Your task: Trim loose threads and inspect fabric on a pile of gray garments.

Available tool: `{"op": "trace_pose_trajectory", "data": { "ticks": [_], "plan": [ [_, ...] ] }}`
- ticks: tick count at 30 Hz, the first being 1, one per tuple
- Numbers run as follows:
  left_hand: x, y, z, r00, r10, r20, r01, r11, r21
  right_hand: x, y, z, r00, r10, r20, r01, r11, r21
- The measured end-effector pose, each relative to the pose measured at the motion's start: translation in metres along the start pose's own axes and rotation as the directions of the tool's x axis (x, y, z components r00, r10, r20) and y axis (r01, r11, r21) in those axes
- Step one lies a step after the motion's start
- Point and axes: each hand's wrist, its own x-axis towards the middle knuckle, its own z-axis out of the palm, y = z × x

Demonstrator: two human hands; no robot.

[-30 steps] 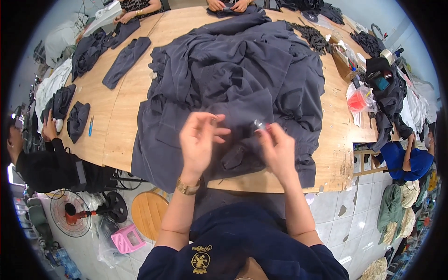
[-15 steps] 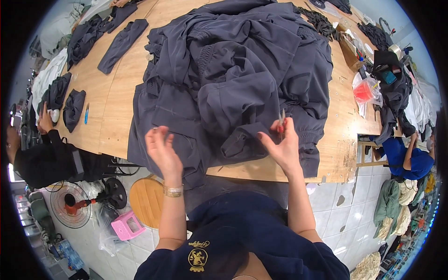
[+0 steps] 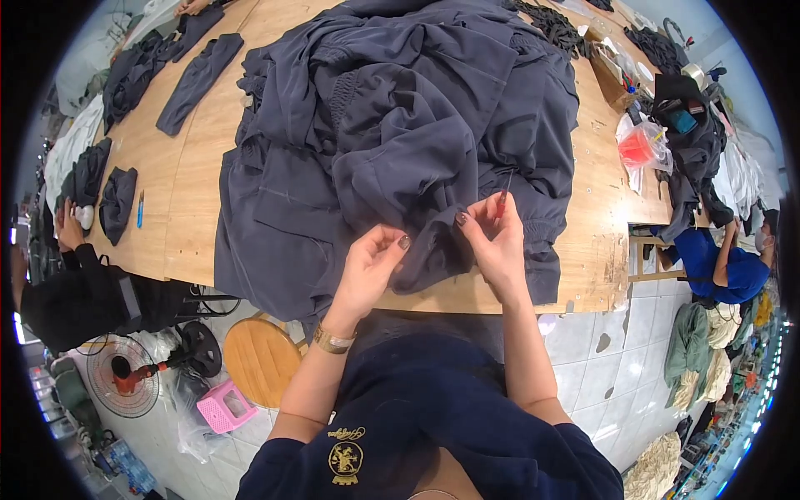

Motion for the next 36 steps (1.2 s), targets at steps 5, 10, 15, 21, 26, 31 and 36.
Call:
{"op": "trace_pose_trajectory", "data": {
  "ticks": [5,10,15,21,26,31,36],
  "plan": [
    [-0.006,0.016,0.011,0.997,0.053,0.064,-0.051,0.998,-0.035,0.002,-0.017,0.006,0.999,0.010,0.053,-0.018,0.986,0.163],
    [-0.008,0.022,0.015,0.976,-0.044,0.213,0.106,0.951,-0.289,0.005,-0.022,0.006,0.998,-0.057,0.033,0.055,0.998,0.040],
    [-0.005,0.026,0.022,0.962,-0.098,0.255,0.238,0.758,-0.608,-0.011,-0.032,-0.004,0.975,-0.202,-0.092,0.184,0.968,-0.174],
    [-0.002,0.023,0.030,0.984,-0.079,0.158,0.160,0.774,-0.613,-0.032,-0.032,-0.009,0.965,-0.252,0.076,0.254,0.813,-0.523],
    [-0.002,0.022,0.034,0.990,-0.037,0.138,0.111,0.808,-0.579,-0.039,-0.030,-0.012,0.937,-0.306,0.172,0.341,0.679,-0.651],
    [-0.001,0.017,0.033,0.992,-0.015,0.121,0.080,0.827,-0.556,-0.035,-0.029,-0.011,0.916,-0.321,0.240,0.392,0.591,-0.705],
    [-0.003,0.016,0.036,0.993,0.033,0.111,0.031,0.848,-0.529,-0.034,-0.029,-0.009,0.895,-0.382,0.231,0.425,0.567,-0.706]
  ]
}}
